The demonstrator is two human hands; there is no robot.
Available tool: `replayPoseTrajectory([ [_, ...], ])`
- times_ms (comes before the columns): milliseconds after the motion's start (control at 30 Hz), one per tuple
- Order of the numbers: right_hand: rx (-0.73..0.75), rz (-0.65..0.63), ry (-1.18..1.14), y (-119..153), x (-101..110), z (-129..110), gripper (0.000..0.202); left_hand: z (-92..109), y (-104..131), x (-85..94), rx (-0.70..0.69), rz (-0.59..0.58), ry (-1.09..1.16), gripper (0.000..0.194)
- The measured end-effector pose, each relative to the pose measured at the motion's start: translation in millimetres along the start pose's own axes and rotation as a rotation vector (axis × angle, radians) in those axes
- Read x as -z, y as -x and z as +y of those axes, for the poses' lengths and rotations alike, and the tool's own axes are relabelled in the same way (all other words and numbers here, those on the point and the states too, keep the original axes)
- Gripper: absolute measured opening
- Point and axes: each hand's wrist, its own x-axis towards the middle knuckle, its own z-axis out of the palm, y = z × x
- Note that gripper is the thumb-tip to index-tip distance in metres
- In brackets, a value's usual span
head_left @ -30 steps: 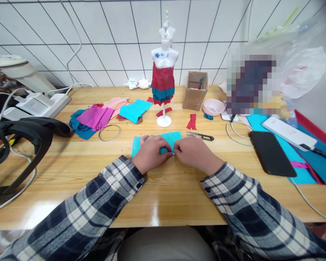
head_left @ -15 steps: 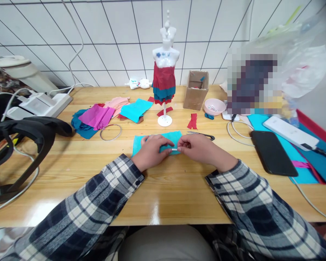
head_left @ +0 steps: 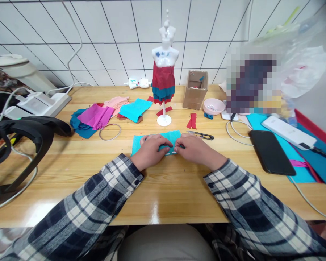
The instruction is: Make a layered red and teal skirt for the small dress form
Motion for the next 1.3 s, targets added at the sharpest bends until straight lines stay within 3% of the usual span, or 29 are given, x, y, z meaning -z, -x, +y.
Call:
replayPoseTrajectory([
  [300,-0.069,0.013,0.063,0.8,-4.9,-9.7,0.026,1.0,-1.4,-0.3,0.012,0.003,0.007,0.020],
  [1067,-0.054,0.073,0.166,7.1,-8.1,-18.7,0.028,1.4,2.0,-2.5,0.013,0.012,-0.011,0.021],
  [1300,-0.084,0.053,0.021,7.8,-3.8,-11.7,0.022,1.0,1.2,-4.6,0.030,0.040,-0.025,0.022],
])
